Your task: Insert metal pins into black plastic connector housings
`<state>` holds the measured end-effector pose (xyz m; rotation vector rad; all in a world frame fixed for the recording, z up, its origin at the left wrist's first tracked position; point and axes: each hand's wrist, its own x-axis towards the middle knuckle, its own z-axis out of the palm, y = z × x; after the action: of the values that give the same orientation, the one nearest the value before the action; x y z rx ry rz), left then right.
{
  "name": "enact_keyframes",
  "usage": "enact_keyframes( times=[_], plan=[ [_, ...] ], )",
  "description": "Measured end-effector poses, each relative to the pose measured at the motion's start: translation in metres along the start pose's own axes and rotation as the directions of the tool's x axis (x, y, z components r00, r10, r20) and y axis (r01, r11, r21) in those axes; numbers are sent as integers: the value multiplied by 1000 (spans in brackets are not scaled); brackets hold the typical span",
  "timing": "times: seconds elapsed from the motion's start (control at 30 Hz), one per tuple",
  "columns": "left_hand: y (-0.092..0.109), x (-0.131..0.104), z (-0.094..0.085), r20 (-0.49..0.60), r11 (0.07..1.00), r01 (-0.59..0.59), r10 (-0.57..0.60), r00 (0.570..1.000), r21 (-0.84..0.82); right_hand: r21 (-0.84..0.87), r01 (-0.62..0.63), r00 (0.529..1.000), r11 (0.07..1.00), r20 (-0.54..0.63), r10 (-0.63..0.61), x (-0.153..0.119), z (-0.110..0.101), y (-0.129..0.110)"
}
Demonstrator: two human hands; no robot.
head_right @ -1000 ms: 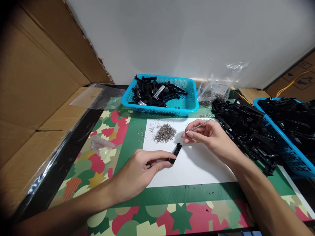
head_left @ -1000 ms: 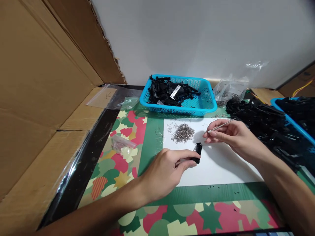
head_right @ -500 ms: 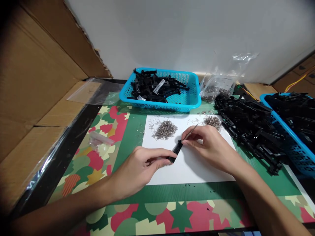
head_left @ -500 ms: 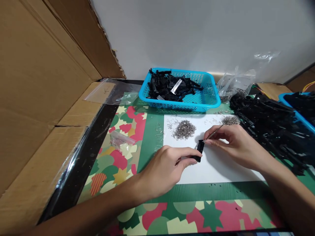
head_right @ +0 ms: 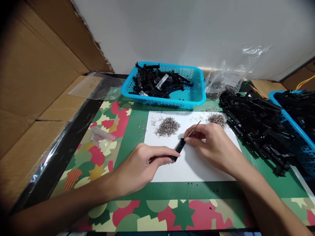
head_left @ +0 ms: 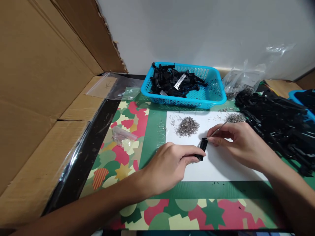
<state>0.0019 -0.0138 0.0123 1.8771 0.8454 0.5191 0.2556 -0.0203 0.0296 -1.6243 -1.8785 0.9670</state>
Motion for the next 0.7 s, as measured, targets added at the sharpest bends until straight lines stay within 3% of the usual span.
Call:
enact_keyframes(
  times=[0.17,0.3,0.4,0.5,0.6,0.7],
  plan=[
    [-1,1,2,-1,1000,2,-2,1000,-16,-56,4,1000,998,-23,-6,-1,2,-1],
    [-1,1,1,10,999,22,-21,1000,-38,9,7,1000,1000,-11,-7,1,3,3],
    [0,2,-1,1,998,31,-31,1000,-51,130,-4,1000,992,20,2,3,0,6],
    [1,1,-3,-25,998,23,-25,999,-57,330,-15,999,944,-26,25,6,-1,7],
    [3,-2,-3,-51,997,-67,65,997,-44,547,18,995,837,-88,36,9,2,6],
    [6,-6,-3,-62,979,-205,204,977,-11,646,-2,998,763,-48,43,12,10,4]
  ],
)
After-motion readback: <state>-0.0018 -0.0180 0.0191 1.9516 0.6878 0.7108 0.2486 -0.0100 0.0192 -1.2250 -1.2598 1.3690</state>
